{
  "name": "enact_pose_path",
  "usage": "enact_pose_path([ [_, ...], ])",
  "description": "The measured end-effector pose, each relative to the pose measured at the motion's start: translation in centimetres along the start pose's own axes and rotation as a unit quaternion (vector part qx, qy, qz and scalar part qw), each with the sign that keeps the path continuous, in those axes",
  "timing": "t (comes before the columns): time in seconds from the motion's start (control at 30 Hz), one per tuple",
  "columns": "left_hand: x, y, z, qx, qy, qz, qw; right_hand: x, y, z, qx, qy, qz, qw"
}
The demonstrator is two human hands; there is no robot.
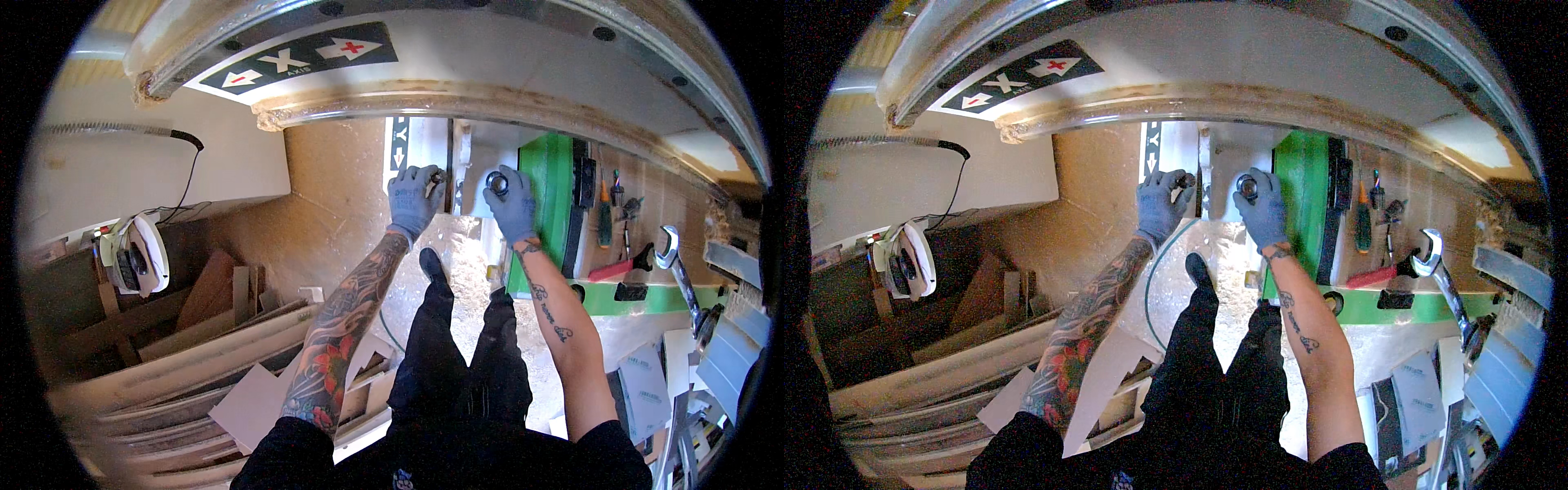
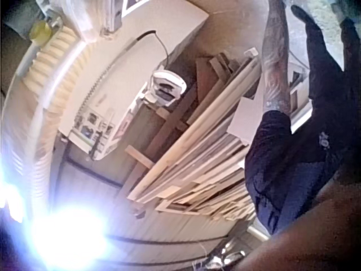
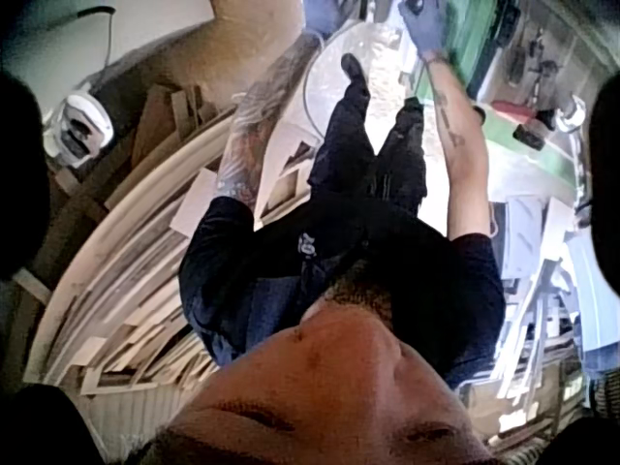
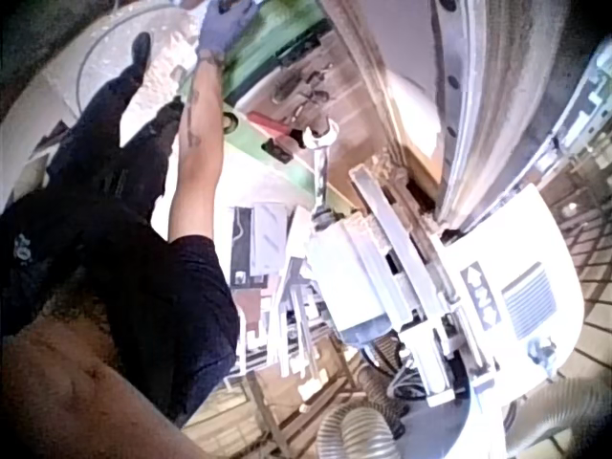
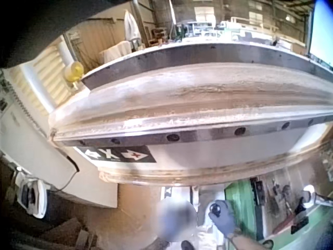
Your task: The person puts on gloves and interacts with a CNC machine's control panel. They then use a screwdriver to loosen a component on the machine's spindle and a wrench to tighten a nut on the machine's frame. The person also adjusts the camera mounted on their head during the process.
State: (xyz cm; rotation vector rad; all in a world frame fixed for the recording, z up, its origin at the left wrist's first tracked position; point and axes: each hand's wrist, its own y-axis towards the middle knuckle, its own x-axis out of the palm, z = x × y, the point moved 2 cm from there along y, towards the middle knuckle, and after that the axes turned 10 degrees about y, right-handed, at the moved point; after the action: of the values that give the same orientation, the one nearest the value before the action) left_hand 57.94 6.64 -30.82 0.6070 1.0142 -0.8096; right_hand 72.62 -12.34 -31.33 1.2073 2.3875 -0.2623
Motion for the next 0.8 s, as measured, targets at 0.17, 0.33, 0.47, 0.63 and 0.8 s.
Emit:
enact_pose_path([
  [0.17,0.0,-0.4,0.0,-0.009,0.000,-0.003,1.000,-0.4,0.7,0.0,0.009,-0.031,-0.025,0.999],
  [0.33,-0.3,0.1,0.3,-0.020,0.021,-0.039,0.999,-0.3,1.2,1.2,0.034,-0.031,-0.017,0.999],
  [0.47,-0.2,-1.3,-0.7,-0.018,-0.001,-0.015,1.000,-0.8,1.1,1.2,0.055,-0.057,-0.022,0.997],
  [0.63,-0.5,-1.6,-0.7,0.013,-0.014,0.016,1.000,-1.4,0.1,2.4,-0.055,-0.108,0.046,0.992],
  [0.8,0.3,-2.0,-1.2,0.004,0.022,-0.042,0.999,-2.0,0.5,3.2,0.038,-0.052,0.004,0.998],
])
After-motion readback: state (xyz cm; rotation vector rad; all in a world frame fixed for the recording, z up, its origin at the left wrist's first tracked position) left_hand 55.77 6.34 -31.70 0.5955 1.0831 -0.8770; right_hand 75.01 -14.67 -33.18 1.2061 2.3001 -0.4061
